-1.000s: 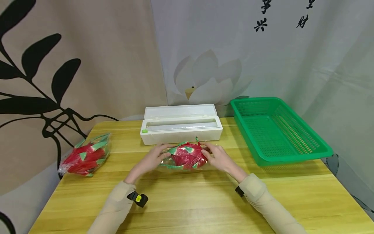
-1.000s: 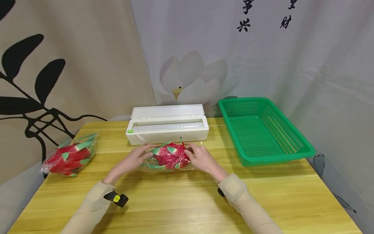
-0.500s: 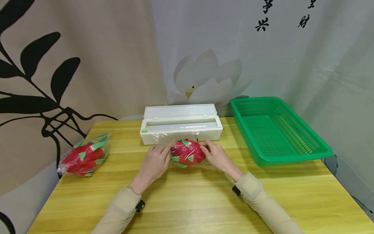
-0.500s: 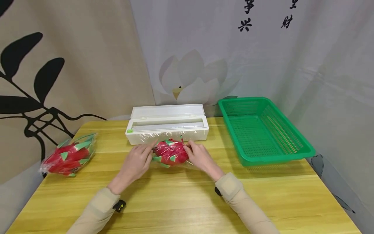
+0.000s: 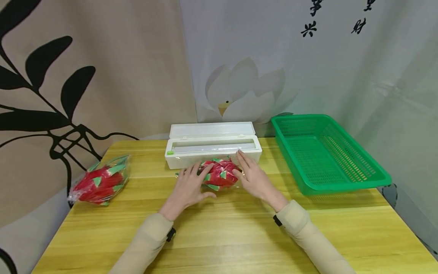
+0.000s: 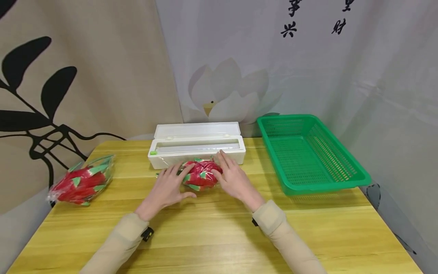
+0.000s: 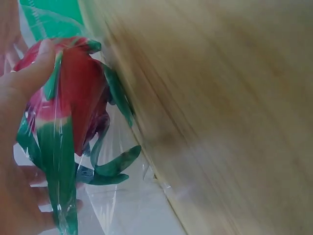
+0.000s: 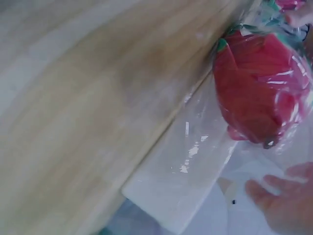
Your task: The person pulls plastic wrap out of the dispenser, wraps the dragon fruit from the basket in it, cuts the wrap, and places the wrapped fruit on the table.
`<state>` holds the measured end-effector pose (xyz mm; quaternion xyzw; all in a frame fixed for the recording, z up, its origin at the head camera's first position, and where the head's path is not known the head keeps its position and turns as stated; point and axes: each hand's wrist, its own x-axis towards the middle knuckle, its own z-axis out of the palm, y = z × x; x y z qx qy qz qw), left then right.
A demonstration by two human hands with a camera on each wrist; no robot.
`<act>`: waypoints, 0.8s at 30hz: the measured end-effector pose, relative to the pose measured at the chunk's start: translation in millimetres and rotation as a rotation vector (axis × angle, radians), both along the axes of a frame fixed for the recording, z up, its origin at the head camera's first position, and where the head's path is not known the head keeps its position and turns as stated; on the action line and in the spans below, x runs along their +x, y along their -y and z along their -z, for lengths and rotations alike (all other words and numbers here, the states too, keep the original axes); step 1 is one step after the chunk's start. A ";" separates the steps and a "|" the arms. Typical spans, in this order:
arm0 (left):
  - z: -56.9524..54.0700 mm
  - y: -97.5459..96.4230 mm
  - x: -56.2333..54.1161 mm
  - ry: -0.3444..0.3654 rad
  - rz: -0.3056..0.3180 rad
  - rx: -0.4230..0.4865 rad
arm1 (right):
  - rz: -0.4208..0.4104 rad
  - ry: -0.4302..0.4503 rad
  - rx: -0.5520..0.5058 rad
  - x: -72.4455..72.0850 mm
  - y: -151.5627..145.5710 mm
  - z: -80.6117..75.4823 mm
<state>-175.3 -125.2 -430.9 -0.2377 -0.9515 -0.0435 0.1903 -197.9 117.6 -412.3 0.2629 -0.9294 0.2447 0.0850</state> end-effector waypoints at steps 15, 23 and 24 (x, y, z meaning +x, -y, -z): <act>2.3 4.2 -20.8 0.067 -0.041 0.078 | -0.177 -0.099 0.148 -12.1 13.0 8.3; 1.1 7.9 -23.5 0.068 -0.019 0.108 | -0.161 -0.110 0.127 -16.6 16.2 11.4; 1.4 8.4 -23.7 0.067 -0.016 0.107 | -0.163 -0.101 0.118 -17.4 16.1 11.3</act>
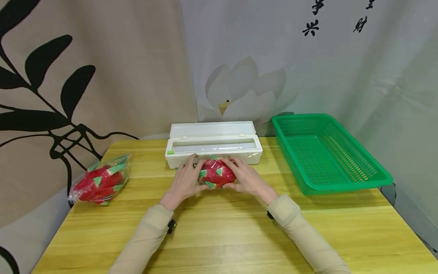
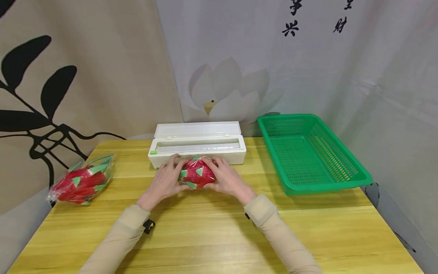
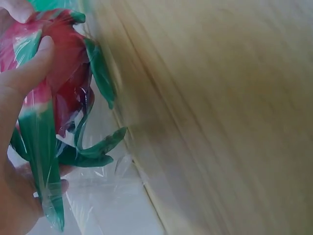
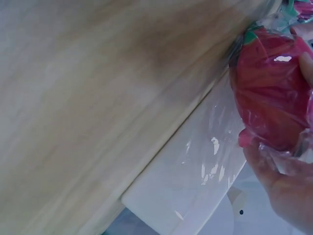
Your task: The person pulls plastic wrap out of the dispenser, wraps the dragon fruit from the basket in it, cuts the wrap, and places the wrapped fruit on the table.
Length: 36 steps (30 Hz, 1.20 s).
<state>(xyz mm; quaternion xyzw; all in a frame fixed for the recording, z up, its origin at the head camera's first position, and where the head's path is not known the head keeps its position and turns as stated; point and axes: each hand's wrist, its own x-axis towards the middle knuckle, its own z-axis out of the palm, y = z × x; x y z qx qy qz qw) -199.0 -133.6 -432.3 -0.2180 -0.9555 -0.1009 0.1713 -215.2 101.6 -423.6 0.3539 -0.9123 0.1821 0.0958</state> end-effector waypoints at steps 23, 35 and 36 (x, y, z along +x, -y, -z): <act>-5.6 28.8 -1.9 0.101 -0.005 0.081 | -0.083 0.296 -0.176 -11.1 -13.6 -4.1; -2.5 84.8 -29.8 0.088 -0.179 0.462 | -0.035 0.223 -0.136 -11.5 -4.0 -24.6; -1.9 88.3 -33.3 0.127 -0.175 0.458 | -0.030 0.212 -0.132 -11.8 -2.5 -27.0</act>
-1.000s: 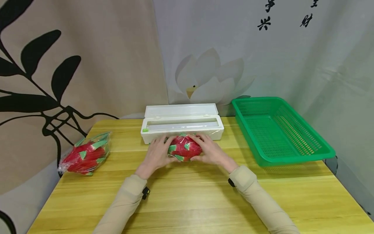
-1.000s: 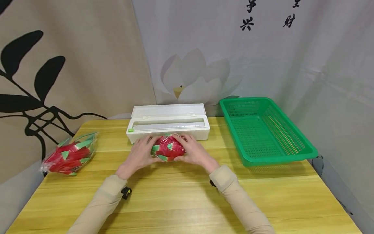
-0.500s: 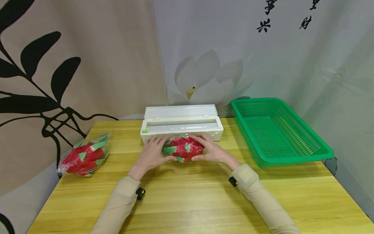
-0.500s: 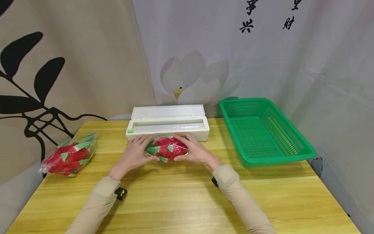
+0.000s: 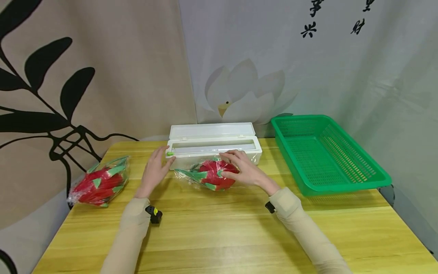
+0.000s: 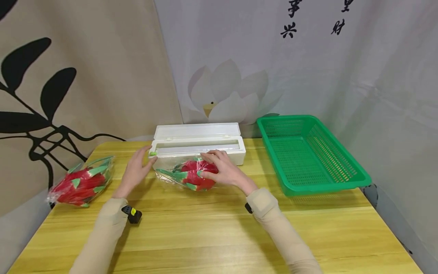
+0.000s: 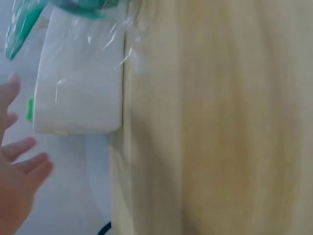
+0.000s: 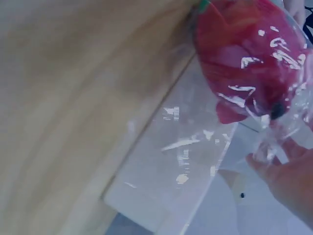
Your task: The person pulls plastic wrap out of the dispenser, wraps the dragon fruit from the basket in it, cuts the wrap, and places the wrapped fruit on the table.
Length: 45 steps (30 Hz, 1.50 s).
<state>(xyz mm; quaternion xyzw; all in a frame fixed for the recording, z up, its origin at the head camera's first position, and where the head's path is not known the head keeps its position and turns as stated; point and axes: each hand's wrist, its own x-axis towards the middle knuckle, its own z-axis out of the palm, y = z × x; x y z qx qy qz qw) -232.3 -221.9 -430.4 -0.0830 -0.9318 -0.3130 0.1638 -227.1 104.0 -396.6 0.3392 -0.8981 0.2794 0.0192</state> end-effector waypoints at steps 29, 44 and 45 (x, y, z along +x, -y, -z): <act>8.2 13.4 -25.5 0.244 0.023 -0.041 | 0.185 -0.046 0.168 -31.2 41.6 -59.4; 8.4 21.3 -26.6 0.230 0.066 0.057 | -0.173 -0.033 0.682 -48.3 147.3 -73.4; 8.4 21.6 -26.9 0.231 0.065 0.060 | -0.169 -0.015 0.703 -47.9 150.9 -71.9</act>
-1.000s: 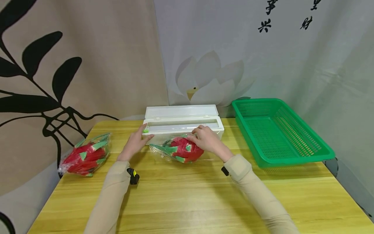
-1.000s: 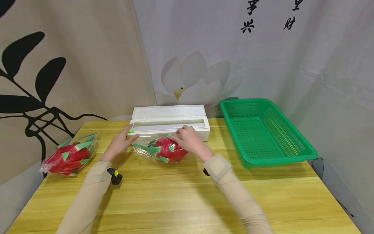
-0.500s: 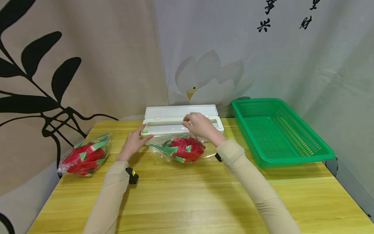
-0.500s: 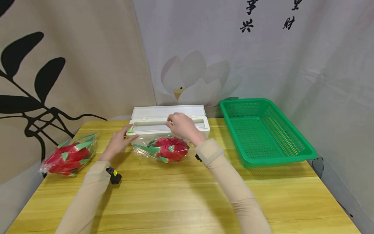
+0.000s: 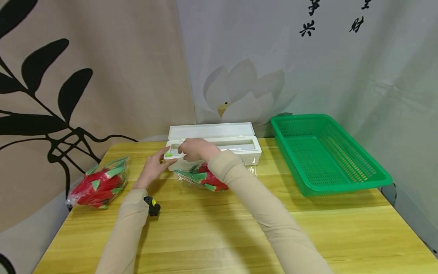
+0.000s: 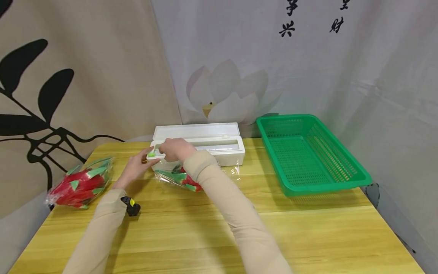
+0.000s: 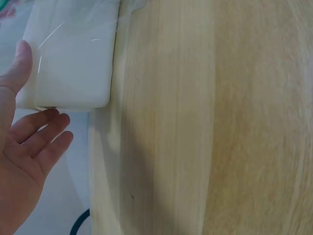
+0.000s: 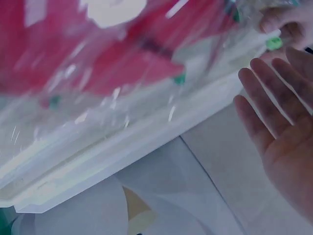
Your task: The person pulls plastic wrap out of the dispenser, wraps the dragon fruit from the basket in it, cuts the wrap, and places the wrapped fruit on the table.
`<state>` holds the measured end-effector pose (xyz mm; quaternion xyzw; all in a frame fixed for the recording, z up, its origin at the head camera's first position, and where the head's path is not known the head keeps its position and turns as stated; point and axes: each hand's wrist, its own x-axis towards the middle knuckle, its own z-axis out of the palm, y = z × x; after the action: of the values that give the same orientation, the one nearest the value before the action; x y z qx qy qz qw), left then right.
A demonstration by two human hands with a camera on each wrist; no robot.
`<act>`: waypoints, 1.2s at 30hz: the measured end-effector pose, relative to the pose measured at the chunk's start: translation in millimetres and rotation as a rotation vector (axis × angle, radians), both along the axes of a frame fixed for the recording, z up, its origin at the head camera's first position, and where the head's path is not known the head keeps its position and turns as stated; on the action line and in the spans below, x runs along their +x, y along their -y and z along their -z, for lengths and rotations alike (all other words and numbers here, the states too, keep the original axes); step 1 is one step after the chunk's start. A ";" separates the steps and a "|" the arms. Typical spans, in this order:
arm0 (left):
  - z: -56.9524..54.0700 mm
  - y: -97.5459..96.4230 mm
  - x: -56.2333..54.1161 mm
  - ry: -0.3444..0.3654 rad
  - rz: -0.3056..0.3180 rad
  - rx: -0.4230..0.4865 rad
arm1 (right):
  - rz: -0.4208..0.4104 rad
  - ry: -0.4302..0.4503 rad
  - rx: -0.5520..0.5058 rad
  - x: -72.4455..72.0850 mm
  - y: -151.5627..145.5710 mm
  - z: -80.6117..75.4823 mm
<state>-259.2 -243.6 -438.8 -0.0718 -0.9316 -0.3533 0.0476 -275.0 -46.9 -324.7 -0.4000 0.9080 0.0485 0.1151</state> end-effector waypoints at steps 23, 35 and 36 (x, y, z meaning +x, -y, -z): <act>-2.0 3.6 -2.7 -0.035 -0.017 -0.027 | 0.003 -0.074 0.135 7.8 39.6 20.8; -3.5 4.1 0.4 -0.005 0.006 -0.045 | -0.012 -0.093 0.185 6.8 38.7 20.8; -3.8 4.1 0.4 -0.002 0.006 -0.047 | -0.015 -0.104 0.194 6.7 38.5 20.8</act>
<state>-258.8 -247.6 -434.9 -0.0760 -0.9393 -0.3314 0.0456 -268.3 -85.3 -345.5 -0.3906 0.9008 0.1576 0.1056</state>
